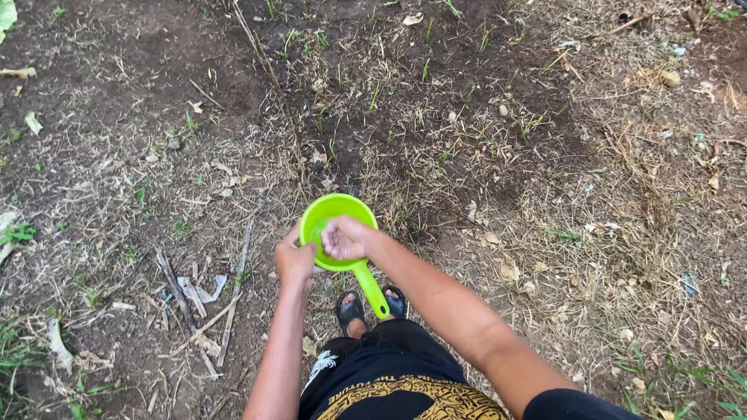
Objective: The person uses a green scoop to pick up seeds from a container and scatters them onto the ground by hand.
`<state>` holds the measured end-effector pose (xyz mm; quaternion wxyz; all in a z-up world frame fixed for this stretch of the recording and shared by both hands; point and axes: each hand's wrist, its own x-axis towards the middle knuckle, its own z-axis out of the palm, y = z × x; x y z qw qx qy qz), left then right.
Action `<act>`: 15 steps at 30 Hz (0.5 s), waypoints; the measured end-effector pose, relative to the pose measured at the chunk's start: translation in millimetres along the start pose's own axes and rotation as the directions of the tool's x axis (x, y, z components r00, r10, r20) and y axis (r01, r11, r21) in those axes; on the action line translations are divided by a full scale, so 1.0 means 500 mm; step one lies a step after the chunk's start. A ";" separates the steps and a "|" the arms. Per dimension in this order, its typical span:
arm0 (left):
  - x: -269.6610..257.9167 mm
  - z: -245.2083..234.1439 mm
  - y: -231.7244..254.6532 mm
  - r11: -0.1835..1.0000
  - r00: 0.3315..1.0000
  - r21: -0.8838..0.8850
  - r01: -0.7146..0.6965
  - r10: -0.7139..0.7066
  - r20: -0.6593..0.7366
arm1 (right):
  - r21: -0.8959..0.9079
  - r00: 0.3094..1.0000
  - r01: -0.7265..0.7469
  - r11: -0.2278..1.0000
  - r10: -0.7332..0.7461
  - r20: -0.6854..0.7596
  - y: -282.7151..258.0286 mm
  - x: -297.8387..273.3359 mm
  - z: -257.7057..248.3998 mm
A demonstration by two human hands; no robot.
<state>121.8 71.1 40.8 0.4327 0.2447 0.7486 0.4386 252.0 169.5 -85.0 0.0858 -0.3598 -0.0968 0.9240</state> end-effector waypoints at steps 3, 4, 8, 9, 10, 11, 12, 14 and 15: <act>0.052 -0.051 -0.058 0.973 0.968 0.065 -0.221 0.227 -0.104 | 0.078 0.985 0.122 0.989 -0.130 0.109 -0.025 -0.055 0.050; 0.056 -0.067 -0.072 0.937 0.929 0.110 -0.330 0.343 -0.137 | 0.088 0.986 0.136 0.987 -0.143 0.086 -0.038 -0.072 0.053; 0.046 -0.131 -0.052 0.956 0.978 -0.275 -0.100 0.044 -0.204 | 0.084 0.981 0.189 0.978 -0.193 0.036 -0.054 -0.076 0.018; 0.039 -0.147 -0.039 0.950 0.968 -0.285 -0.124 0.053 -0.244 | 0.095 0.980 0.200 0.975 -0.201 0.003 -0.049 -0.063 0.003; 0.034 -0.157 -0.026 0.943 0.957 -0.296 -0.152 0.065 -0.283 | 0.113 0.980 0.193 0.975 -0.187 -0.062 -0.046 -0.050 -0.014; 0.031 -0.170 -0.014 0.931 0.956 -0.334 -0.148 0.048 -0.288 | 0.131 0.977 0.188 0.973 -0.171 -0.128 -0.040 -0.037 -0.028; 0.030 -0.186 -0.005 0.917 0.956 -0.372 -0.144 0.033 -0.290 | 0.148 0.969 0.186 0.971 -0.156 -0.194 -0.036 -0.026 -0.039; 0.023 -0.206 0.002 0.906 0.956 -0.400 -0.142 0.020 -0.294 | -0.101 0.912 0.146 0.984 -0.174 -0.373 -0.027 -0.013 -0.053; 0.020 -0.214 0.004 0.910 0.955 -0.390 -0.143 0.024 -0.296 | -0.221 0.869 0.109 0.969 -0.201 -0.452 -0.025 -0.008 -0.055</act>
